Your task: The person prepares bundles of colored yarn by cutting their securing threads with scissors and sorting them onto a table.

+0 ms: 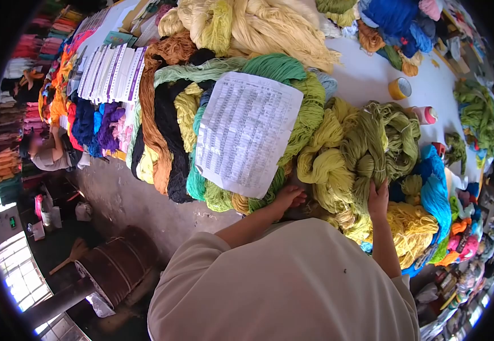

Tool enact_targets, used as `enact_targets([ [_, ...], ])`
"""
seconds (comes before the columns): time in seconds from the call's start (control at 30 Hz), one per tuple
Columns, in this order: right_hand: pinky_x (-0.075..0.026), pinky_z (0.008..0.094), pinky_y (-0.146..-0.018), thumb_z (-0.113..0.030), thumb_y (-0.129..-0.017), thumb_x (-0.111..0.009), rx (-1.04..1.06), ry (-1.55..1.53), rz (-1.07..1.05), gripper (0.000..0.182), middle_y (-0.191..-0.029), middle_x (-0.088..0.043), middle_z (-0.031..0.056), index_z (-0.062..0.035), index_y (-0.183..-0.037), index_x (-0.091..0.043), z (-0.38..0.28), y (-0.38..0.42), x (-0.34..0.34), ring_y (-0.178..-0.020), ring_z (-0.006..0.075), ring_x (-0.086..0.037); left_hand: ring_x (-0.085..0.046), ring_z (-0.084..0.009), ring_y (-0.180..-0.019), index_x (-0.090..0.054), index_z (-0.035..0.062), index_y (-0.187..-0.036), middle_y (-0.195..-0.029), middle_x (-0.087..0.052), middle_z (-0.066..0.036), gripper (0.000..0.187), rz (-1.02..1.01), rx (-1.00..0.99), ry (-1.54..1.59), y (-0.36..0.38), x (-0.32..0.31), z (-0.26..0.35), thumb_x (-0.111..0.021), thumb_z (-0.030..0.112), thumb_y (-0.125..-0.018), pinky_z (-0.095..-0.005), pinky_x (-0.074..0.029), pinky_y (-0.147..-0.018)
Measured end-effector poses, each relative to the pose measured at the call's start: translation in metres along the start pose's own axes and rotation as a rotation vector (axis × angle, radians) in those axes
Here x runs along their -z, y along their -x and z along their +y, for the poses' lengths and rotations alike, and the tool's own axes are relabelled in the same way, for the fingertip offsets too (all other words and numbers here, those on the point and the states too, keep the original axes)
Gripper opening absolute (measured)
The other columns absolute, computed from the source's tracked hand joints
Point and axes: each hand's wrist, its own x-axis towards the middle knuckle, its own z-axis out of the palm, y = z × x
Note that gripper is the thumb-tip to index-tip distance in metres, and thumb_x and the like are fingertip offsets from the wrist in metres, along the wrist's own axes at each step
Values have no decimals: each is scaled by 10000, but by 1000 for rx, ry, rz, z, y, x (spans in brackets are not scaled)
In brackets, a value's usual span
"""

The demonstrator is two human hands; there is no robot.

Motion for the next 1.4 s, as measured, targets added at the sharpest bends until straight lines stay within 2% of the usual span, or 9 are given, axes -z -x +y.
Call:
enact_targets([
  [1.03, -439, 462, -1002, -274, -987, -600, -21, -15, 28, 677, -1302, -545, 352, 135, -1456, -333, -3, -1, -2, -1204, 488, -528, -670, -151, -969, -586, 84, -1223, -1104, -695, -53, 356, 3, -11, -47, -9, 3, -9, -564, 377, -1022, -312, -519, -840],
  [1.13, -443, 463, -979, -256, -983, -604, -11, -32, 47, 609, -1302, -553, 332, 107, -1427, -400, -4, -2, 1, -1178, 482, -541, -670, -150, -971, -589, 85, -1216, -1105, -696, -52, 352, 7, -14, -66, -7, 1, -7, -563, 377, -1023, -315, -521, -841],
  [1.23, -453, 452, -942, -230, -979, -607, 15, -192, -1, 510, -1300, -563, 295, 67, -1374, -479, -22, -2, 13, -1138, 464, -559, -673, -153, -974, -592, 87, -1210, -1100, -700, -55, 347, 8, -18, -65, -9, 5, -10, -565, 377, -1022, -316, -527, -839],
  [1.3, -462, 447, -902, -185, -976, -599, 128, -85, 234, 422, -1257, -594, 259, 44, -1322, -524, -22, -5, 28, -1087, 430, -578, -679, -143, -933, -604, 93, -1190, -1065, -710, -54, 298, 6, -20, -22, -13, 8, -14, -572, 336, -1020, -300, -538, -800],
  [1.33, -470, 398, -908, -165, -981, -591, 175, -108, 320, 404, -1210, -610, 230, 35, -1324, -520, -12, -7, 33, -1051, 335, -599, -682, -132, -893, -614, 97, -1173, -1038, -716, -50, 253, -14, -9, 9, -17, 9, -15, -577, 296, -1020, -282, -542, -764],
  [1.37, -460, 345, -932, -160, -994, -581, 56, -368, 281, 383, -1202, -615, 176, 29, -1322, -523, -32, -3, 52, -1061, 227, -573, -688, -142, -885, -619, 96, -1179, -1023, -723, -58, 258, -34, -48, 14, -21, 12, -22, -580, 295, -1020, -296, -557, -779],
  [1.4, -430, 295, -968, -160, -1003, -584, 70, -514, 343, 374, -1224, -606, 115, 19, -1326, -526, -28, -7, 61, -1091, 173, -534, -693, -146, -876, -623, 100, -1170, -1002, -727, -57, 251, -11, -69, 12, -13, 7, -17, -590, 294, -1015, -300, -561, -783],
])
